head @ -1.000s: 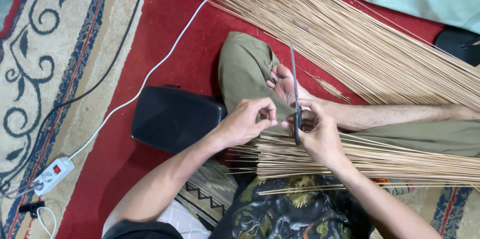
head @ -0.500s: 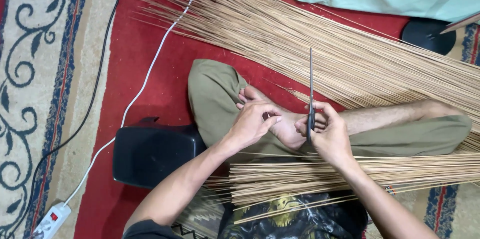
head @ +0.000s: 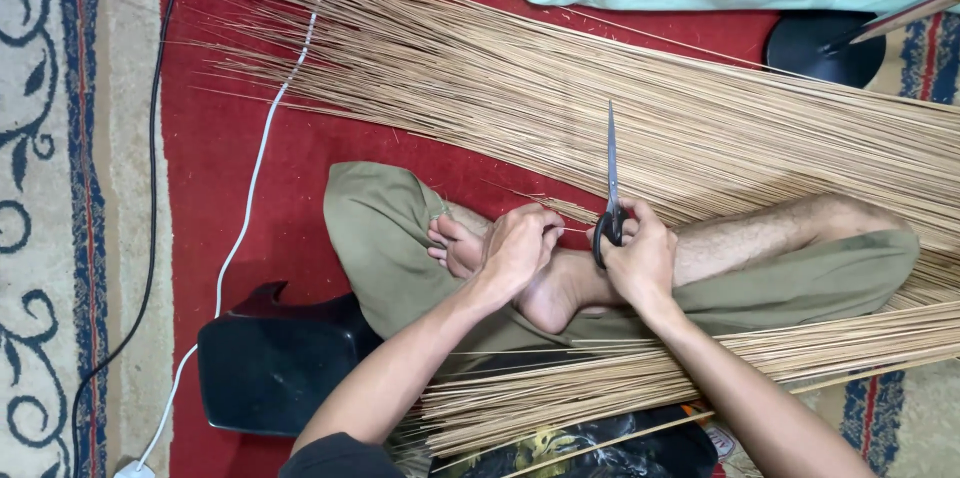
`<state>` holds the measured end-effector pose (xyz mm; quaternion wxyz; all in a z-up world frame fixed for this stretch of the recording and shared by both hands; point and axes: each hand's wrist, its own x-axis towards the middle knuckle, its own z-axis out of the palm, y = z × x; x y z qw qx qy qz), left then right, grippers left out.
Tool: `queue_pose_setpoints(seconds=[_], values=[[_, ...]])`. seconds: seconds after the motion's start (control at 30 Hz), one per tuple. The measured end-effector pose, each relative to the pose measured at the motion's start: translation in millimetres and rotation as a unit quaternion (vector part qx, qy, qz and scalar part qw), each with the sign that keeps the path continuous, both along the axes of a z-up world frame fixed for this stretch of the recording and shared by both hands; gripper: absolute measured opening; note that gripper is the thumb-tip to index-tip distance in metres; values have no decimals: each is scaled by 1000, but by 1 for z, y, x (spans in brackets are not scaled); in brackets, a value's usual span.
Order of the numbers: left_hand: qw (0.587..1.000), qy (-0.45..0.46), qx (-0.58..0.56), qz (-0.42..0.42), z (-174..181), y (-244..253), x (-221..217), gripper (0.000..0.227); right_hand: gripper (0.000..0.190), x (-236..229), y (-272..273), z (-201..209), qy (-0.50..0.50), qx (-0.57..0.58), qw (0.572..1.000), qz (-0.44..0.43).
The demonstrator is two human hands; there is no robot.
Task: Trimming the ends of a bundle of thin wooden sticks using scissors to make them even.
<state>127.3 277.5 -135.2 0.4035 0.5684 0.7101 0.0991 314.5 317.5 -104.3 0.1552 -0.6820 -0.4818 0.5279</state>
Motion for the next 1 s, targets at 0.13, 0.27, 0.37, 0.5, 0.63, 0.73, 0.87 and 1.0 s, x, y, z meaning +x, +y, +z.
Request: queue_pose_setpoints(seconds=[0.13, 0.27, 0.37, 0.5, 0.63, 0.73, 0.87, 1.0], values=[[1000, 17, 2, -1, -16, 8, 1, 16, 55, -4, 10, -34, -36, 1, 999, 18], [999, 20, -33, 1, -27, 11, -2, 14, 51, -5, 17, -51, -72, 3, 994, 81], [998, 42, -35, -16, -31, 13, -3, 14, 50, -7, 19, -61, -74, 5, 991, 112], [998, 57, -13, -39, -42, 22, -4, 13, 50, -5, 24, -76, -110, 7, 981, 162], [998, 43, -24, -31, -46, 31, 1, 12, 52, -3, 26, -122, -171, -48, 964, 197], [998, 50, -38, -26, -60, 37, 3, 12, 52, -10, 31, -103, -177, -45, 963, 198], [997, 50, -40, -32, -72, 41, 3, 14, 49, -17, 36, -78, -175, -16, 957, 229], [996, 64, -34, -46, -84, 38, 1, 17, 49, -20, 38, -75, -184, -33, 946, 266]])
